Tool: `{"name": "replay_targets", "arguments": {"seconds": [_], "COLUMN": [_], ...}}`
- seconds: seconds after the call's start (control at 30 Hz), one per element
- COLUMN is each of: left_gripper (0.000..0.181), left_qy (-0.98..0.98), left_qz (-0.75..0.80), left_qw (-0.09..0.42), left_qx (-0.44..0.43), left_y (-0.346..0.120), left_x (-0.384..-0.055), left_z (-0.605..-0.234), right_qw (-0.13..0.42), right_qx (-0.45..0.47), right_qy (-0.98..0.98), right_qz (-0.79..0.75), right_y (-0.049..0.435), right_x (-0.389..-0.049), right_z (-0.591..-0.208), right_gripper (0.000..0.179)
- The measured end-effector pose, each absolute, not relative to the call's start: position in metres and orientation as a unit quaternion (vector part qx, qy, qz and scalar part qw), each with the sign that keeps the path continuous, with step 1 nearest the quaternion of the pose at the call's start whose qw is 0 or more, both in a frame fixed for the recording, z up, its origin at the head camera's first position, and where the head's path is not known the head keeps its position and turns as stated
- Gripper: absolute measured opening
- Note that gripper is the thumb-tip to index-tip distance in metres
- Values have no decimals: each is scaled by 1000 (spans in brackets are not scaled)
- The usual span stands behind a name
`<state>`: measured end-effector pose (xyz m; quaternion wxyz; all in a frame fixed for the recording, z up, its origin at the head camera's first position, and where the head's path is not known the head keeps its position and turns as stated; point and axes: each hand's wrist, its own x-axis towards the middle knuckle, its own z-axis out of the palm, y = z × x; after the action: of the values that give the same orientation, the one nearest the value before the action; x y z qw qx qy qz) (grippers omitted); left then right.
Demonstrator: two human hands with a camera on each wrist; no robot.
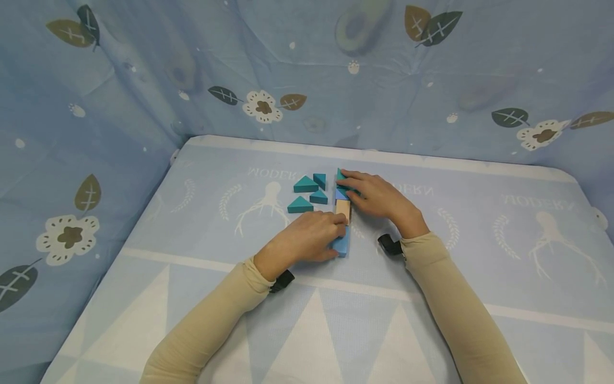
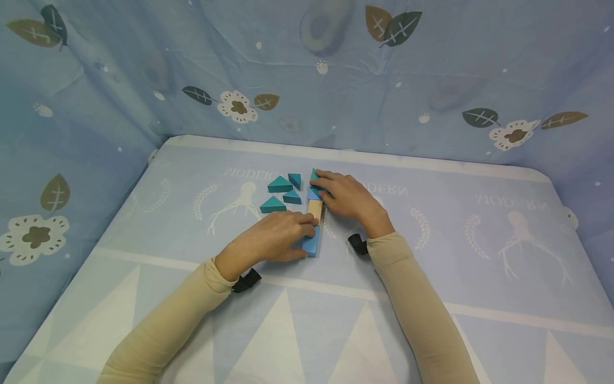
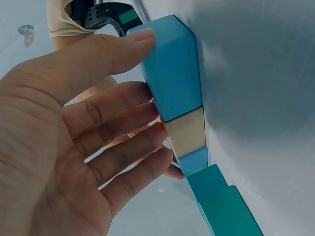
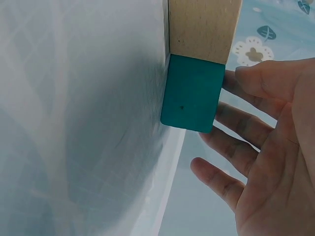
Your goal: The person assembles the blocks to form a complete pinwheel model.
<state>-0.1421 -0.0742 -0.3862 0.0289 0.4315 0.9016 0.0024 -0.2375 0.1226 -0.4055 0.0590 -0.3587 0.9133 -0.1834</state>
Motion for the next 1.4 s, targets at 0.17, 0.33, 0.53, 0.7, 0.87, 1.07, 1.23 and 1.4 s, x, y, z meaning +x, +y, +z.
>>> {"name": "replay_targets", "arguments": {"seconds": [0.17,0.33,0.53,0.7,0.87,1.07,1.23,1.4], "left_gripper": [31,30,36,40,42,37,34,32], "left_qy": [903,901,894,894,906,926,935,936], "left_qz": [3,3,5,34,67,75,100,109], "left_qw": [28,27,13,20,7,-27,-44,-48], "left_qx": [429,433,449,445,418,369,338,330], "left_y": [-72,-69,-63,-64,-78,-103,-122,-126], "left_x": [-143,-144,-144,-149,-164,-180,-189,-201], "left_z": [-387,-387,-388,-387,-386,-388,-389,-387], "right_qw": [56,55,55,56,56,51,41,27], "right_qx": [-359,-357,-354,-354,-350,-356,-365,-328], "right_qy": [913,914,915,915,917,913,913,934], "right_qz": [-185,-183,-183,-183,-183,-190,-179,-142], "right_y": [125,128,134,136,137,132,124,123], "right_x": [-238,-238,-237,-236,-235,-237,-237,-231], "right_z": [-406,-407,-407,-406,-408,-410,-407,-398], "right_gripper": [40,41,41,41,41,41,41,42]}}
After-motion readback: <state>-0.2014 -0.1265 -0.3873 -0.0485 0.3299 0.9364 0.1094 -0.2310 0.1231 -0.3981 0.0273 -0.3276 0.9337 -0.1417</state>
